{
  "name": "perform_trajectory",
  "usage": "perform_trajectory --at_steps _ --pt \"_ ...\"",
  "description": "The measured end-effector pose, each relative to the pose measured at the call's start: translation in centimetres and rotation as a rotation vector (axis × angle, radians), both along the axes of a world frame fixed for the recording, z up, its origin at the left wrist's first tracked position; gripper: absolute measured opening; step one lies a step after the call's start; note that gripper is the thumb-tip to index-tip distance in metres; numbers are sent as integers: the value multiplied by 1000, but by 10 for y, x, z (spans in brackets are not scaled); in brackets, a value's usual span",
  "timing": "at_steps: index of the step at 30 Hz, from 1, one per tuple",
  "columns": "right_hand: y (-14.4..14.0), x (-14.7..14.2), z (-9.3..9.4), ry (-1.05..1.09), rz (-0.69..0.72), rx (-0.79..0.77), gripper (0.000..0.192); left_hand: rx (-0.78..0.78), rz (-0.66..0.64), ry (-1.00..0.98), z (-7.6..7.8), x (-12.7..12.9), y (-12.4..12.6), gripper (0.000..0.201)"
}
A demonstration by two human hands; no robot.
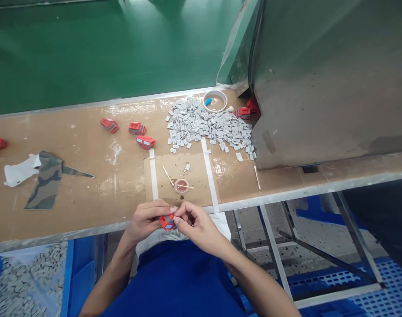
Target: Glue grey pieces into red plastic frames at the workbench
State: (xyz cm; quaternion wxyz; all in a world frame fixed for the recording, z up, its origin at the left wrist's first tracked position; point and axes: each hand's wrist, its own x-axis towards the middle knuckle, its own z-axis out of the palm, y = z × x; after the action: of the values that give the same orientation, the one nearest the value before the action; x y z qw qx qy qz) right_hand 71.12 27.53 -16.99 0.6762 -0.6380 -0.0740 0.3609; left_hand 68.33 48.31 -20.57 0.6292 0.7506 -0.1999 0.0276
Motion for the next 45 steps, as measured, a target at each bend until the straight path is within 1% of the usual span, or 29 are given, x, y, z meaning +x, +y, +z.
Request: perform_trajectory --at_steps 3,5,7,9,11,13,15,17,20,23,26,28,30,34,37,41,45 --pt "0 0 -5 100 39 57 53 25 -63 -2 -1 2 2 21" --pt "-1 -2 -8 158 40 69 55 32 -84 -29 -1 4 2 22" --pt "-2 -4 -9 196 25 86 54 44 -90 -72 -1 4 2 24" --pt "-3 -7 -8 187 -1 103 52 58 -65 -112 0 2 0 25" --pt "-3 -9 -6 129 -57 97 46 65 -3 -125 3 -2 -4 25" --pt "-3 -10 -3 70 -145 89 42 47 114 -108 7 -7 -9 27" --pt "-1 -11 -1 36 -213 108 46 8 232 -98 12 -12 -15 31" --pt "1 -11 1 11 -195 151 46 -36 287 -127 16 -13 -20 34" --pt "2 -11 4 -45 -132 204 40 -43 271 -198 20 -11 -23 37" --pt "2 -12 4 -57 -154 224 39 -15 242 -213 22 -6 -20 33" --pt "2 -11 0 -67 -188 244 39 -1 179 -139 27 -5 -16 31" --pt "1 -11 -2 -121 -208 227 35 8 138 -54 32 -7 -15 34" --pt "1 -12 -3 -208 -233 179 31 -3 135 28 37 -10 -14 32" --pt "1 -13 -1 -365 -252 104 28 -68 223 110 45 -11 -17 14" --pt "0 -12 1 -429 -219 58 34 -79 241 129 48 -10 -19 11" --pt "-2 -8 3 -588 -160 -10 48 -32 265 136 50 -8 -21 12" --pt "-5 -5 4 -731 -142 -40 48 -15 281 98 46 -5 -24 14"
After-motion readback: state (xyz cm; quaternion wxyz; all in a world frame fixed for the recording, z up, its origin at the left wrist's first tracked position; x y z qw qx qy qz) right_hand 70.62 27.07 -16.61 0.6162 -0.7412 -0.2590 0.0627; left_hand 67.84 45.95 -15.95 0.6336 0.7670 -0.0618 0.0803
